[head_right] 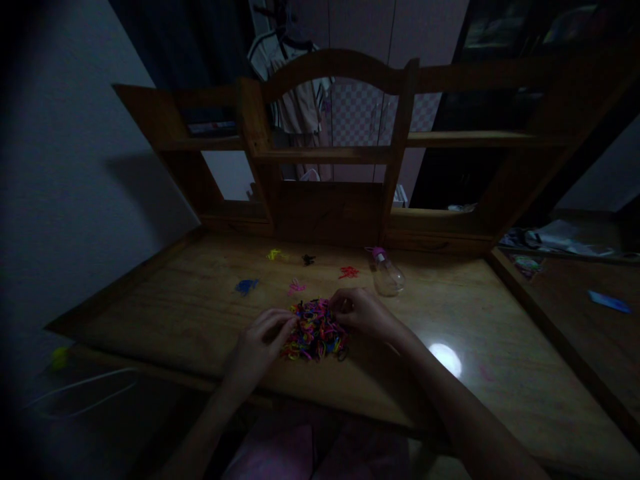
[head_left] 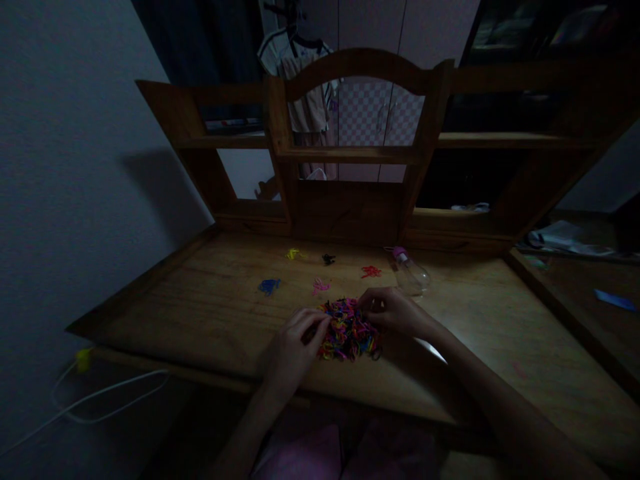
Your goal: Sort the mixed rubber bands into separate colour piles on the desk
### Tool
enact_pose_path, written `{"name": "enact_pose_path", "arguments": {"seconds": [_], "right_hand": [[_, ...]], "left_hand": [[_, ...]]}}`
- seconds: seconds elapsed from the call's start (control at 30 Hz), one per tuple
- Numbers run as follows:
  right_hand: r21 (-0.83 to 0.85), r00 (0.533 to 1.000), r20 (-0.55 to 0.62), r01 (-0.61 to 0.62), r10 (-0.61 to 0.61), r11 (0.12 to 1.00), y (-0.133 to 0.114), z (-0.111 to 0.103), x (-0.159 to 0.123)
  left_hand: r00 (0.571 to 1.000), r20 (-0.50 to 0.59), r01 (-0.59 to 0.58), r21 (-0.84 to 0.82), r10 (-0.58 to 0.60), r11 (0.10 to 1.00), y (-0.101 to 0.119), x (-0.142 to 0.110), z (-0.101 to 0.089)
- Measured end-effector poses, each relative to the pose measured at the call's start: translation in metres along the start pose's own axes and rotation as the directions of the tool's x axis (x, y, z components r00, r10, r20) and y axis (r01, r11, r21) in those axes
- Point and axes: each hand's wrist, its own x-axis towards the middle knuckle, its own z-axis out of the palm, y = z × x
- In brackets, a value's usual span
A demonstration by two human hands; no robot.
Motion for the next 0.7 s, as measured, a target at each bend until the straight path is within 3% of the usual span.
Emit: {"name": "enact_pose_path", "arguments": {"seconds": [0.3,0.5,0.7], "right_hand": [[0.174,0.995,-0.05,-0.073,0.083,0.982,-0.005,-0.012,0.006],[0.458,0.968,0.004,-0.225,0.251,0.86,-0.009,-0.012,0.006],[0.56,0.954,0.016,-0.256,0.299,0.788,-0.012,-0.011,0.005]], "left_hand": [[1.0,0.009,0.016,-0.017,-0.016,1.0,0.003,0.0,-0.001],[1.0,-0.01,0.021,-0.02,-0.021,1.0,0.004,0.0,-0.002],[0.999,-0.028,-0.018,-0.029,0.017,0.999,0.013,0.01,0.0]]}}
